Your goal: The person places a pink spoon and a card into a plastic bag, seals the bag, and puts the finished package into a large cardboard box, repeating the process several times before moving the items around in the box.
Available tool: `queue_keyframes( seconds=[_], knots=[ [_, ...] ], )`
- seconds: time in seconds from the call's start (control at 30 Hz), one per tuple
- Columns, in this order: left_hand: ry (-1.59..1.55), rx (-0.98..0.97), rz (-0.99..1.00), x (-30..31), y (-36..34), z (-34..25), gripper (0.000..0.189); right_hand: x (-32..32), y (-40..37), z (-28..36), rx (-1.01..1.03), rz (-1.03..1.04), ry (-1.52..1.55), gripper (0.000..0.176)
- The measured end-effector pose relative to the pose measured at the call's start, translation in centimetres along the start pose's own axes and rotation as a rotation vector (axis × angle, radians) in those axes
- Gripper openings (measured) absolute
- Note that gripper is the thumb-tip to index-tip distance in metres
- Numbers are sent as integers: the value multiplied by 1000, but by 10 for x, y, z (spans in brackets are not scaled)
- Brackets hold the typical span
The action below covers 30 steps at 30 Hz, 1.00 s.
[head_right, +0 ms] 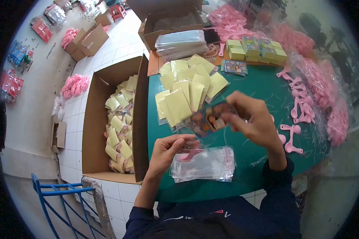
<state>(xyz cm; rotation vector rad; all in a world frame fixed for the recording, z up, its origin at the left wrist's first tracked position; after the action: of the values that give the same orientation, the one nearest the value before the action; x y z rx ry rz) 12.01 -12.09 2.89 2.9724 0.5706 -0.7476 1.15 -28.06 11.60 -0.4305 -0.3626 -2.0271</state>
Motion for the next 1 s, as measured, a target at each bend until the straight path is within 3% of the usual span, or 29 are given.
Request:
queue_keyframes(
  seconds=[0.1,0.2,0.4,0.5,0.53,0.6,0.7,0.73,0.83,0.87,0.97,1.0],
  knots=[
    [28,20,-14,2,-3,5,28,-7,-11,23,101,79,-283,8],
    [79,54,38,-2,-3,1,28,5,-19,23,-8,-122,-176,10],
    [209,74,47,-1,-7,11,26,-17,-27,38,287,29,-529,16],
    [392,5,89,-15,-8,5,26,-32,-31,27,224,237,-558,19],
    [311,-26,145,-24,-9,3,35,-40,-34,24,260,286,-619,21],
    [446,-31,106,-34,-12,-4,42,-58,-43,14,331,376,-747,25],
    [683,-34,74,-34,-14,0,65,-65,-49,16,397,301,-888,33],
    [728,-60,46,-33,-16,2,68,-65,-49,22,447,247,-773,27],
    [677,-29,109,-26,-26,8,77,-60,-45,-2,285,397,-435,18],
    [628,-2,155,-21,-30,9,81,-51,-44,-12,103,258,-294,8],
    [378,-11,226,1,-47,16,81,-41,-55,-45,-122,168,-87,11],
    [316,46,142,6,-51,18,80,-42,-59,-53,-109,151,6,13]
  ],
)
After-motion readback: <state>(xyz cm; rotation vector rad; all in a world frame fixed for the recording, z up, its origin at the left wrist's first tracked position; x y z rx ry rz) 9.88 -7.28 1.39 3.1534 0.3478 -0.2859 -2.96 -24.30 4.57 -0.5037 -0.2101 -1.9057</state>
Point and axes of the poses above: each hand's wrist, its own y-axis towards the middle knuckle, its own x-axis out of the back of the hand, z = x × y, the point moved 7 cm from there along y, towards the middle knuckle, and after that the axes turned 11 degrees about -y, right-handed, at the moved point
